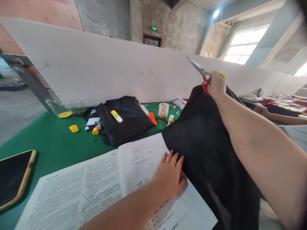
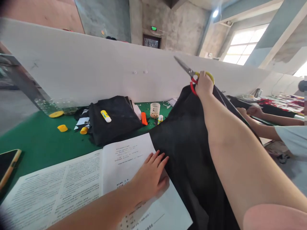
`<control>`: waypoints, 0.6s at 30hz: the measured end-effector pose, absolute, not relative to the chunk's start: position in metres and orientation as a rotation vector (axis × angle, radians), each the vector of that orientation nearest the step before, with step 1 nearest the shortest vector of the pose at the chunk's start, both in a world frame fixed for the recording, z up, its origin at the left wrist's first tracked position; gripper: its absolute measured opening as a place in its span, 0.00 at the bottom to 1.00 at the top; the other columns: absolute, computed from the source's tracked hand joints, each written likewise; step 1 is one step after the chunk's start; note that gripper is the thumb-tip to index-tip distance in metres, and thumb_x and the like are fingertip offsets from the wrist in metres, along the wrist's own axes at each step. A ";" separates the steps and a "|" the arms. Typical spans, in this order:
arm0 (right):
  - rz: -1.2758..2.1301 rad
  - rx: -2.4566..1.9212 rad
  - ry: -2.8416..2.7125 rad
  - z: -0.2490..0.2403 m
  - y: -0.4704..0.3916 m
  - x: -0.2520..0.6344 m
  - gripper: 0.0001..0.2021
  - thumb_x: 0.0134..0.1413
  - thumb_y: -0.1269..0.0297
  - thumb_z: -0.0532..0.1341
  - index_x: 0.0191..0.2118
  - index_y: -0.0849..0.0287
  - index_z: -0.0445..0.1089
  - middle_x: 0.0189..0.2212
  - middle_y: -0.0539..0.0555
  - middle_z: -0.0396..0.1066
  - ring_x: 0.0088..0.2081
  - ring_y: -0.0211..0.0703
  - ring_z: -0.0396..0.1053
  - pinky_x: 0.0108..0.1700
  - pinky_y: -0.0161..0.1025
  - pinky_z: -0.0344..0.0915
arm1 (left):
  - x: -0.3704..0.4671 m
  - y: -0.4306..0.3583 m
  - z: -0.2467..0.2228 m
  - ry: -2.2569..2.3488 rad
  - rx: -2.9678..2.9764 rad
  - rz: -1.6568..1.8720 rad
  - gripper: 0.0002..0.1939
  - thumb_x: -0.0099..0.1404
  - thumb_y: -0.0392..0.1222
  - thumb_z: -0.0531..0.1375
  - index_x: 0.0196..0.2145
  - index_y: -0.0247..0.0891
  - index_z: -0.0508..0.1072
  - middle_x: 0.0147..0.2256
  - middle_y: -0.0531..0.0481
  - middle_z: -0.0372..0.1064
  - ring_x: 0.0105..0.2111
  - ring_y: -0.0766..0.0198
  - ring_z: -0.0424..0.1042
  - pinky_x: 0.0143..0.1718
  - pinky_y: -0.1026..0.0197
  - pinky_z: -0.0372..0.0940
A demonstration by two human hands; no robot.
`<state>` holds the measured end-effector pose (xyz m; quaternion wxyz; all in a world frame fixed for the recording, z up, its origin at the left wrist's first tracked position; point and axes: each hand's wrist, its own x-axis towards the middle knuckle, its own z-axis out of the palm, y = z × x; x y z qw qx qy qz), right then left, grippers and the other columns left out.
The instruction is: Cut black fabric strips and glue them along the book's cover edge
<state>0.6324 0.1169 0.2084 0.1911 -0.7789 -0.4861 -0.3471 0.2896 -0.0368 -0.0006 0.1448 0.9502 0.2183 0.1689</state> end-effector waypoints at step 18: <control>-0.498 -2.187 -1.295 0.084 0.112 0.644 0.18 0.53 0.60 0.57 0.47 0.64 0.61 0.35 0.60 0.68 0.36 0.48 0.64 0.36 0.40 0.56 | 0.294 -0.038 0.009 0.701 2.749 0.391 0.28 0.67 0.53 0.44 0.60 0.36 0.57 0.62 0.44 0.51 0.62 0.50 0.44 0.61 0.45 0.44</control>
